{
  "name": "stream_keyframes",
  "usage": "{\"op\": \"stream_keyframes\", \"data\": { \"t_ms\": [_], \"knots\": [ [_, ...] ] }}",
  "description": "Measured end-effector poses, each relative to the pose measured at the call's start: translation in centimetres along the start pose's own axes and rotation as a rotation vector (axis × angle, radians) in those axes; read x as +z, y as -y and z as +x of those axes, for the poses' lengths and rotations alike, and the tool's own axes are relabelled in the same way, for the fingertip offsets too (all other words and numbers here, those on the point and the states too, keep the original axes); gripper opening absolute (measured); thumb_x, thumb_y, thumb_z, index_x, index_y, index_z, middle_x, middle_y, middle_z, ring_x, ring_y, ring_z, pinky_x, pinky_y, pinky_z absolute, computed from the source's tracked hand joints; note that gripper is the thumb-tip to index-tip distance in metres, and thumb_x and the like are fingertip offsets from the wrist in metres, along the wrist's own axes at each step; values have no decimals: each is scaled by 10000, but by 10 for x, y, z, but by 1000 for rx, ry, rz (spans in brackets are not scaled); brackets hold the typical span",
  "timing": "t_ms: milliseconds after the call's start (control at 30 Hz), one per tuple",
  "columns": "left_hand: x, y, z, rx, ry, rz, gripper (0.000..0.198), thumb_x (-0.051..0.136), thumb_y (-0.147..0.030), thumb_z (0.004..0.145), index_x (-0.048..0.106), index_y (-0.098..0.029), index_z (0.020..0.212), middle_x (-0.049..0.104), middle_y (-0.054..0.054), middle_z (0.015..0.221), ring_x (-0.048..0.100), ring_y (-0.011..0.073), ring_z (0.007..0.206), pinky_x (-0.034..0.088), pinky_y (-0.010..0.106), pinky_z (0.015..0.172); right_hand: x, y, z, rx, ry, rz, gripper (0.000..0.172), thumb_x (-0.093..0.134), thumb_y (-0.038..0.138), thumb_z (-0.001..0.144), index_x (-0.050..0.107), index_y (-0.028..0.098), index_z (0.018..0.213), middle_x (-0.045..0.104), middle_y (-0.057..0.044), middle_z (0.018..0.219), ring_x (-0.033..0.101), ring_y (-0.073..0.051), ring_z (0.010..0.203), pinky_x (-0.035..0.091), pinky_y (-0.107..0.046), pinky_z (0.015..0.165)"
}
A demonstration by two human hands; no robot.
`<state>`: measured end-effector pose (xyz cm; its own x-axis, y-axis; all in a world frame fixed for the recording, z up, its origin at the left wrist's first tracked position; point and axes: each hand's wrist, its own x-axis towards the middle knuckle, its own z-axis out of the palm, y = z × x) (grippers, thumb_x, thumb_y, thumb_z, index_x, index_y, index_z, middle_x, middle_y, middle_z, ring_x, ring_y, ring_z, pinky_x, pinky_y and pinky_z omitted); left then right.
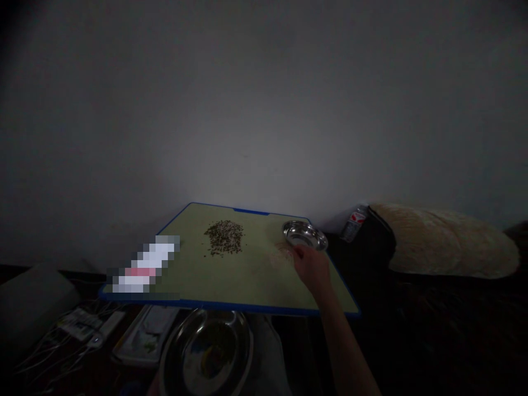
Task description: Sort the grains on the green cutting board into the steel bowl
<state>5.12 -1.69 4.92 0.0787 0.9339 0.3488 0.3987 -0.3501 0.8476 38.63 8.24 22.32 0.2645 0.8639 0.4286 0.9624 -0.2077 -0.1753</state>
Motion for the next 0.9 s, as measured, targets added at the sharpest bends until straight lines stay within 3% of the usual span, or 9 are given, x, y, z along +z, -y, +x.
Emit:
{"op": "stream_keyframes", "data": {
  "t_ms": [200,367,533,800,900],
  "knots": [
    [-3,-10,4,36,2,-16,490,675,-459,917,593,-279,1366,589,103,1496,591,314,1305,522,598,1067,4,4,-1,-24,126,-274,304,514,220,998,811,172,958,798,-159,943,759,-274,902,530,-331,798],
    [-5,-10,2,44,-4,-20,486,669,-457,921,592,-273,1364,591,105,1486,602,307,1289,533,583,1055,12,30,-1,-26,189,-283,350,459,128,990,808,140,995,793,-190,1012,759,-264,900,524,-308,774],
    [-3,-7,3,44,7,-23,453,685,-435,915,611,-296,1340,605,95,1485,593,314,1303,523,600,1062,16,50,6,-119,209,-235,366,448,174,1021,808,120,986,793,-200,994,759,-269,919,516,-300,775],
    [-1,-4,7,43,-10,-22,461,692,-441,909,612,-290,1337,618,95,1461,605,310,1289,536,584,1048,16,51,24,-88,184,-197,421,454,300,1059,806,89,964,793,-222,950,770,-293,898,535,-324,765],
    [-2,-5,7,40,-15,-18,479,686,-449,912,602,-284,1354,602,100,1482,591,317,1308,522,596,1063,19,48,29,-120,206,-219,386,459,265,1061,797,84,1011,793,-225,997,771,-309,919,540,-353,784]
  ]
}}
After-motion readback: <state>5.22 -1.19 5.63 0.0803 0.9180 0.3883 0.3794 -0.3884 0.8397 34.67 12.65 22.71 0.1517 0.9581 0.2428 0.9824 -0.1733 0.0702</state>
